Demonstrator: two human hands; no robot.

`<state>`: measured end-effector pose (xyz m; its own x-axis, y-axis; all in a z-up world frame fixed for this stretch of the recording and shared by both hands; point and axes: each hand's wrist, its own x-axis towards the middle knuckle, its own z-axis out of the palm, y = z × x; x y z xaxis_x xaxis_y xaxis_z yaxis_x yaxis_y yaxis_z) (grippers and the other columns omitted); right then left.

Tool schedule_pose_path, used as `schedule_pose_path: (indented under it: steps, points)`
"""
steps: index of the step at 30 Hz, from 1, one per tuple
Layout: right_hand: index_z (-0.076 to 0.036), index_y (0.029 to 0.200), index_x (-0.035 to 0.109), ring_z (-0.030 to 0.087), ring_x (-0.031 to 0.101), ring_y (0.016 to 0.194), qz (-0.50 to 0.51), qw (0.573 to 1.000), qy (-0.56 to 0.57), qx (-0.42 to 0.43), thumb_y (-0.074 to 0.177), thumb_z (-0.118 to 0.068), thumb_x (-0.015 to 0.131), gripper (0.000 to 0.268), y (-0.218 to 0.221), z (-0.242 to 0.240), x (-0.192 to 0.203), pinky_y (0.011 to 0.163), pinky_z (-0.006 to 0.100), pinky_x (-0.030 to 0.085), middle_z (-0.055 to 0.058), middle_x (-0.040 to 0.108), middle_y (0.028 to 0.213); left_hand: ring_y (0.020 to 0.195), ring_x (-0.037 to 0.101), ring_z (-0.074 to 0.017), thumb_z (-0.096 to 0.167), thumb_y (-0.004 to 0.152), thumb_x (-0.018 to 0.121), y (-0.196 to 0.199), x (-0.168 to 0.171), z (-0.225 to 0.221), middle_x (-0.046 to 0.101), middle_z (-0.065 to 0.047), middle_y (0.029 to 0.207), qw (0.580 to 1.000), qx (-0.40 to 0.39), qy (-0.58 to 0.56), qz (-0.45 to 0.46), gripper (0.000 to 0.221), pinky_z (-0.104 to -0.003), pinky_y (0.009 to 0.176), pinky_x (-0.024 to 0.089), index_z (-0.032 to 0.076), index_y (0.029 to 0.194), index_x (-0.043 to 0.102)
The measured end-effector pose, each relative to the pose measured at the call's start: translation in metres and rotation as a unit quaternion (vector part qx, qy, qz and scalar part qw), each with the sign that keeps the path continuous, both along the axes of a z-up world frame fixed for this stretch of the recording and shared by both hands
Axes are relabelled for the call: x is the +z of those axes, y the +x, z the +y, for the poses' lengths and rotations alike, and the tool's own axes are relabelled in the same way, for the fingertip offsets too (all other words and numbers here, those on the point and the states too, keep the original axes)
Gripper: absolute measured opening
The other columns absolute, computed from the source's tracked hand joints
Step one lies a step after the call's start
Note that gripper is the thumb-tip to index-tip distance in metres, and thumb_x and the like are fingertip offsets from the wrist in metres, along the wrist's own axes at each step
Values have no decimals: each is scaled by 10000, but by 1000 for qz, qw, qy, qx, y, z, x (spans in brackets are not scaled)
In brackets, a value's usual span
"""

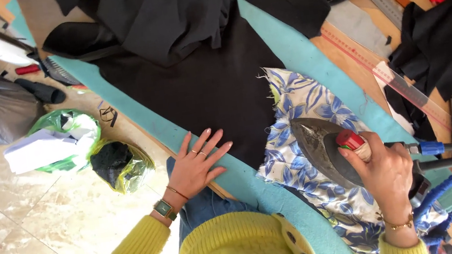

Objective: Using a steam iron to press and smooth black fabric pieces on an industrial ironing board.

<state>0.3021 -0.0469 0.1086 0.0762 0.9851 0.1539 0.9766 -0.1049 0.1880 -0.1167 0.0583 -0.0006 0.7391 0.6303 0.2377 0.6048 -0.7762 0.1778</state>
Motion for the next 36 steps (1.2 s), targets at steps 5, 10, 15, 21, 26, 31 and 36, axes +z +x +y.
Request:
schedule_pose_path:
  steps: [5,10,15,21,26,31,36]
  points:
    - [-151,1172,732,295,579,577,1,1000,9,4,935,-684,571,605,-1,0,2,620,384,507,62,558,520,1573,236,-295,535,1079,433,-13,-8,-4,244,-34,1701,1000,-21,-10,7,605,-561,1245,243,294,1622,316]
    - [-182,1123,745,313,626,666,46,999,20,-12,880,-674,662,555,-3,1,2,612,414,509,93,648,640,1481,418,-288,402,1071,549,-1,10,16,430,-37,1605,998,-21,13,-62,436,-563,1206,305,213,1464,548]
    - [-116,987,768,113,351,353,61,993,41,95,892,-736,498,683,-23,11,5,405,229,295,-76,387,380,1364,541,-261,174,1064,567,53,23,86,647,-73,1372,990,-71,15,-124,262,-504,1187,351,117,1275,713]
    - [-286,990,675,205,658,604,26,997,64,-18,789,-744,706,502,-54,29,-9,740,297,542,-19,619,510,1411,497,-244,445,1038,563,126,-58,209,599,-18,1441,985,-72,82,-134,367,-543,1199,300,258,1342,648]
    - [-233,969,661,211,658,545,-18,996,84,-36,872,-772,630,548,-76,71,6,756,295,528,-7,609,480,1531,309,-221,518,1070,498,119,-35,223,411,13,1620,992,-62,-6,-109,474,-504,1196,305,274,1472,552]
    - [-200,995,645,200,690,519,-30,992,103,-73,940,-781,559,591,-94,114,8,783,302,520,-8,627,490,1577,189,-184,554,1081,436,115,-28,220,278,72,1698,998,-36,-27,-47,522,-479,1124,407,334,1554,448]
    - [-163,1039,614,246,720,550,-36,985,147,-88,984,-768,495,619,-96,162,0,834,361,540,29,636,507,1581,168,-171,530,1104,392,114,-18,217,260,76,1707,999,-11,-33,-26,521,-445,1035,497,325,1582,418]
